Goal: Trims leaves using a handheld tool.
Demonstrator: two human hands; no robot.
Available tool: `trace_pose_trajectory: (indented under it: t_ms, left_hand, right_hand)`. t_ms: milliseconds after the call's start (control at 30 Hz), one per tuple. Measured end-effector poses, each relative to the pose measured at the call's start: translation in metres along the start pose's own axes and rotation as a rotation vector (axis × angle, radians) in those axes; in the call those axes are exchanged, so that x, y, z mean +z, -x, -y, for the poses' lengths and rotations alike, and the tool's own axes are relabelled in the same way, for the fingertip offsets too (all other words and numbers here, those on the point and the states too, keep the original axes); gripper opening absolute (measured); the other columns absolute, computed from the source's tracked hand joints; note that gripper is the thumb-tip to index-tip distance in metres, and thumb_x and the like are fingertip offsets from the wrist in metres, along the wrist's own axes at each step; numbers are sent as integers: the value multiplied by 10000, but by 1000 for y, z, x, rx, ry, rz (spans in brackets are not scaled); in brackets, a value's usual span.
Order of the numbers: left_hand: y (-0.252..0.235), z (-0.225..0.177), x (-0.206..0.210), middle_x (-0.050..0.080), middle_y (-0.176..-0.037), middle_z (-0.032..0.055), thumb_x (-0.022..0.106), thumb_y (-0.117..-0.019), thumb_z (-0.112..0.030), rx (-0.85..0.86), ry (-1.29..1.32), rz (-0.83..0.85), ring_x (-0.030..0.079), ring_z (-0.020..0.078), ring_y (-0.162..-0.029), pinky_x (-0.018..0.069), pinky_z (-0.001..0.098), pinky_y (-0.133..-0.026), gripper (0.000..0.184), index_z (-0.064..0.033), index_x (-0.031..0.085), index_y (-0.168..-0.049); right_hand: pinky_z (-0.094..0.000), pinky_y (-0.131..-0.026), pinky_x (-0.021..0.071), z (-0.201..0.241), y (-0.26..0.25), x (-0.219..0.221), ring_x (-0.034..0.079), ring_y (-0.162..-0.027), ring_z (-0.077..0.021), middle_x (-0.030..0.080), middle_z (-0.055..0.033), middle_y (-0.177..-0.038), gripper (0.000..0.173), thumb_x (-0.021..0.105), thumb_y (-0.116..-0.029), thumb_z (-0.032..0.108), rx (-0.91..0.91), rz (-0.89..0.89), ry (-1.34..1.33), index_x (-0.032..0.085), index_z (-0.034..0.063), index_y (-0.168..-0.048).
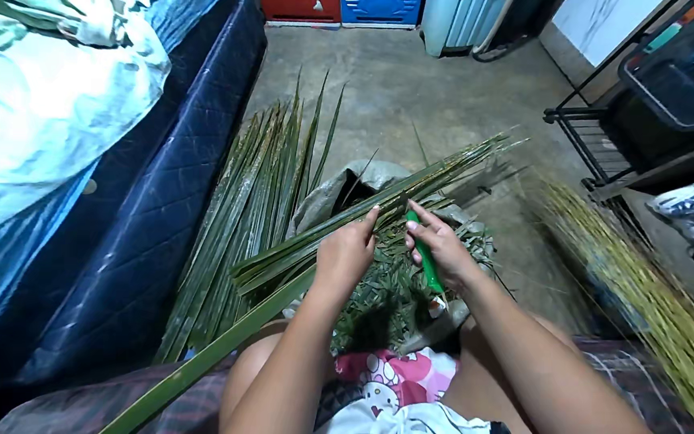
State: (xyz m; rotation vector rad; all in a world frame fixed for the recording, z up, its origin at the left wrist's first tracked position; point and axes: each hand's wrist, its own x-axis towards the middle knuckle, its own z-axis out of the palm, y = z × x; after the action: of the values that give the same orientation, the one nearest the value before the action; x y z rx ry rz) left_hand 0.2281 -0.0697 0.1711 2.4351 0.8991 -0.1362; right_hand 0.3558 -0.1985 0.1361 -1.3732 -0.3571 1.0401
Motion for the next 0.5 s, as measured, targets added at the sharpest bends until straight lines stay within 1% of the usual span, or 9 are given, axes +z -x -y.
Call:
trace_pose_trajectory:
  t_ms: [133,233,267,300,333,400,433,467,500]
  left_hand:
    - [2,0,5,714,-1226,165,517,-1050,-150,48,-4,-96,690,377,-1103,512,597,-914,501,-260,500,-1539]
    - [2,3,10,730,-1172,170,528,-1038,-135,76,-7,-154,705,380,-1050,527,593,-870,497,-253,527,-1521]
    - [2,3,10,730,-1173,165,527,-1038,-138,72,-8,-157,707,375,-1047,529,589,-869,496,-255,528,-1520]
    - [2,3,10,729,-1181,161,525,-1039,-140,65,-7,-155,707,371,-1051,528,586,-872,496,-258,527,-1521]
    - [2,2,9,726,-1195,158,518,-1042,-144,56,-6,-142,703,366,-1066,525,583,-884,497,-261,522,-1525]
    - [1,0,6,715,-1228,160,505,-1054,-154,38,1,-99,690,365,-1108,514,580,-920,497,-261,500,-1539]
    - [1,0,5,713,-1231,162,499,-1057,-158,37,5,-84,687,365,-1115,510,581,-930,496,-256,494,-1543]
    - [1,0,4,713,-1232,161,492,-1062,-165,38,10,-69,684,363,-1120,506,580,-938,492,-255,490,-1546]
    - [0,0,4,711,-1237,160,488,-1066,-172,35,16,-52,680,361,-1130,501,581,-950,489,-257,488,-1547]
  right_hand:
    - [-177,-479,484,9,-6,-16,558,-529,-65,593,-30,-743,512,446,-1112,113,-44,-138,-25,331,107,-1611]
    - [-197,-469,483,12,-12,-29,544,-518,-79,568,-26,-736,492,443,-1118,131,-123,-313,-57,349,126,-1602]
    - [-203,-468,488,12,-13,-32,544,-515,-82,563,-25,-739,495,439,-1121,137,-155,-355,-61,339,129,-1606]
    - [-203,-464,493,13,-12,-33,547,-510,-81,563,-25,-737,500,426,-1124,136,-173,-359,-59,317,135,-1612]
    - [-201,-464,493,13,-9,-31,551,-507,-79,573,-27,-726,512,409,-1125,128,-172,-315,-50,286,138,-1622]
    - [-194,-483,496,10,1,-23,562,-522,-67,607,-24,-745,567,380,-1113,102,-122,-102,-1,189,136,-1646]
    - [-196,-492,495,7,5,-16,559,-534,-68,609,-22,-770,593,385,-1106,103,-77,11,17,157,134,-1652]
    - [-199,-493,490,4,7,-8,554,-539,-71,600,-21,-780,610,399,-1100,107,-32,93,20,146,130,-1655]
    - [-199,-490,489,1,9,-1,556,-542,-74,598,-23,-782,611,414,-1098,111,3,133,8,163,127,-1655]
